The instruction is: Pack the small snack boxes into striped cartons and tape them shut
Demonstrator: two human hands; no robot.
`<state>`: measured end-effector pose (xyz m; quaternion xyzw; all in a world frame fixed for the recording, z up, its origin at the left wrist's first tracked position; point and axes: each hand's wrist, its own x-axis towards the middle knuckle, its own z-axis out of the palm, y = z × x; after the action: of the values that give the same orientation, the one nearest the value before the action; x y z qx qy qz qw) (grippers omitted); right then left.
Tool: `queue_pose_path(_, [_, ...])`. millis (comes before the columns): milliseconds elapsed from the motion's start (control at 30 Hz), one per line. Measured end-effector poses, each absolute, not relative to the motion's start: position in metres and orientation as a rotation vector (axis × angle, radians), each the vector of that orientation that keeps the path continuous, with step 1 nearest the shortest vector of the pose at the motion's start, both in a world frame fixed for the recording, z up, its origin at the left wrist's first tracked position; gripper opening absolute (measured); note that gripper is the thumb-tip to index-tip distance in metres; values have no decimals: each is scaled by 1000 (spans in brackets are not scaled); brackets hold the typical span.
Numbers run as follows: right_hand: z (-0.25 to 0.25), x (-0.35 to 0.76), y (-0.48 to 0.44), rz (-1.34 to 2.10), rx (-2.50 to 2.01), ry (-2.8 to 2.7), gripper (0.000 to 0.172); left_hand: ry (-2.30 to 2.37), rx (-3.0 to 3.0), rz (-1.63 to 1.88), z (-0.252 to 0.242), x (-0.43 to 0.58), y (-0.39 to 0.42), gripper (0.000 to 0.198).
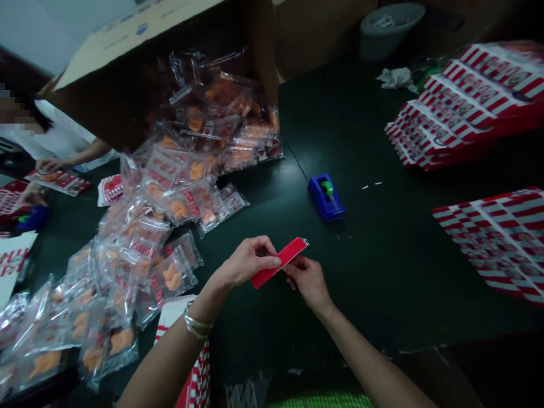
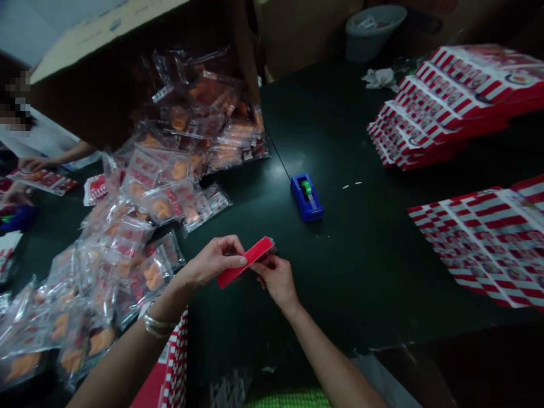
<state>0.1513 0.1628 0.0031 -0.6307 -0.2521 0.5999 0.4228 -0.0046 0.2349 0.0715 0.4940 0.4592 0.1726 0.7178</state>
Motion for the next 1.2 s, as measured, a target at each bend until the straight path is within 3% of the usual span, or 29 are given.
queue_pose_path(200, [4,195,173,1248,-1677,-702,36,1036,1168,265,80,3,237,24])
queue_pose_path(333, [58,220,189,1245,-1420,-1465,48,1025,1313,246,80,8,232,26])
queue_pose_path(467, [82,216,212,1369,-1227,-1973,30,1064,1233,574,73,-15,219,38])
queue_pose_path(600, [74,210,223,1464,-1279,-1964,47,1072,1023,921,47,-30,187,59])
queue_pose_path(700, [65,210,221,1540,-1296,-1809,68,1089,953,1023,24,-19,172,48])
queue_pose_path(867, [60,213,201,1485,-1286,-1465,53,1082,851,1065,17,-9,170,35])
queue_pose_path(1000, [74,220,187,1462,-1224,-1595,55,1019,754,1015,32,-13,157,34])
queue_pose_path(1100, [92,227,180,1608,-1197,-1562,64,968,639,1012,47,-9,138,48])
queue_pose_path(1200, [109,231,176,1759,-1176,-1480,70,956,495,1047,62,0,119,81])
